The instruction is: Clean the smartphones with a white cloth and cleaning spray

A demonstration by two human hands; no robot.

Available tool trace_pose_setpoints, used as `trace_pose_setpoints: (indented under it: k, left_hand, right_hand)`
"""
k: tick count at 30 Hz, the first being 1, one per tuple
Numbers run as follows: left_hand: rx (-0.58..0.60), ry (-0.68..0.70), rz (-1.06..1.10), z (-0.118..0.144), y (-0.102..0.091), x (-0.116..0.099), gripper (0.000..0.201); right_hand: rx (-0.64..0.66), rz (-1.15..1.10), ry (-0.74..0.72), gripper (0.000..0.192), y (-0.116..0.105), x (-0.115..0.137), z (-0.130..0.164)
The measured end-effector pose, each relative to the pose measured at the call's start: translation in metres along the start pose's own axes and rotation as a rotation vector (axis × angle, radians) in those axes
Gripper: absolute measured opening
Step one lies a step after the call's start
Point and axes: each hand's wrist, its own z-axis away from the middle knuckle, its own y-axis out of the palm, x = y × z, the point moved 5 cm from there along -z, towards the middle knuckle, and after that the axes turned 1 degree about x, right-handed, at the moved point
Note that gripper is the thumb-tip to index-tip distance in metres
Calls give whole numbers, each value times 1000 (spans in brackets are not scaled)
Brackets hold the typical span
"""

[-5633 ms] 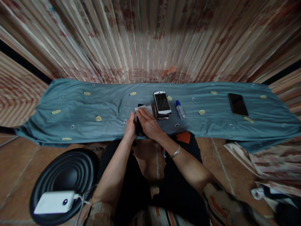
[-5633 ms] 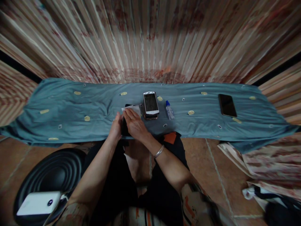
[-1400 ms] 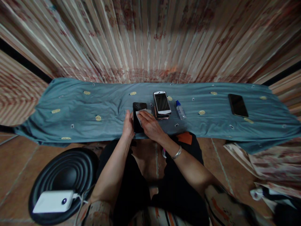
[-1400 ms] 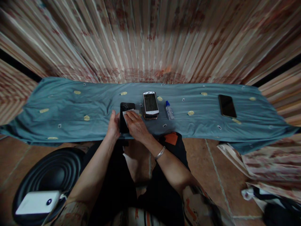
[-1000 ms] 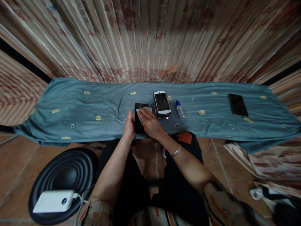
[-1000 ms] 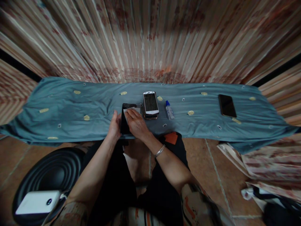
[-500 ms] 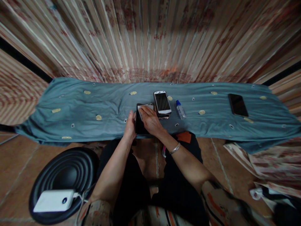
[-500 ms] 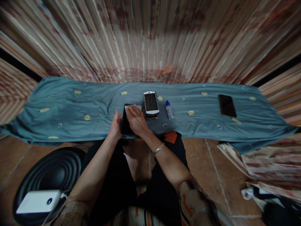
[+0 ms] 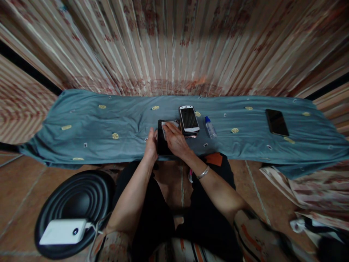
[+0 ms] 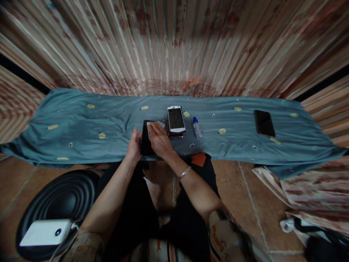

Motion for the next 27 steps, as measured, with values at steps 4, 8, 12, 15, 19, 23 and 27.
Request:
trace_pose_setpoints:
  k: [4,8,12,15,19,23,27]
  left_hand:
    - [4,10,-6,0,-1,-2,56]
    - [1,17,-23,0,-2,-2,55]
    - [0,31,-27,-2,-3,-3,54]
    - [-3,33,-27,-4,-5,-3,56]
    - [8,44,-31,-6,-5,-5,59]
    - [11,59,-42,-7,-6,-7,58]
    - [-7,67,-33,-10,-7,-9,58]
  right_hand:
    - [3,-9,-6,47,2,-1,1]
    - [20,-3,0,47,3,-1,2]
    - [29,0,-2,47,1,2,3]
    - [30,6,-14,46,1,4,4]
    - [15,-6,-20,45,1,5,6]
    - [14,-11,-27,46,1,7,9]
    - [26,-16,-24,47,2,10,12]
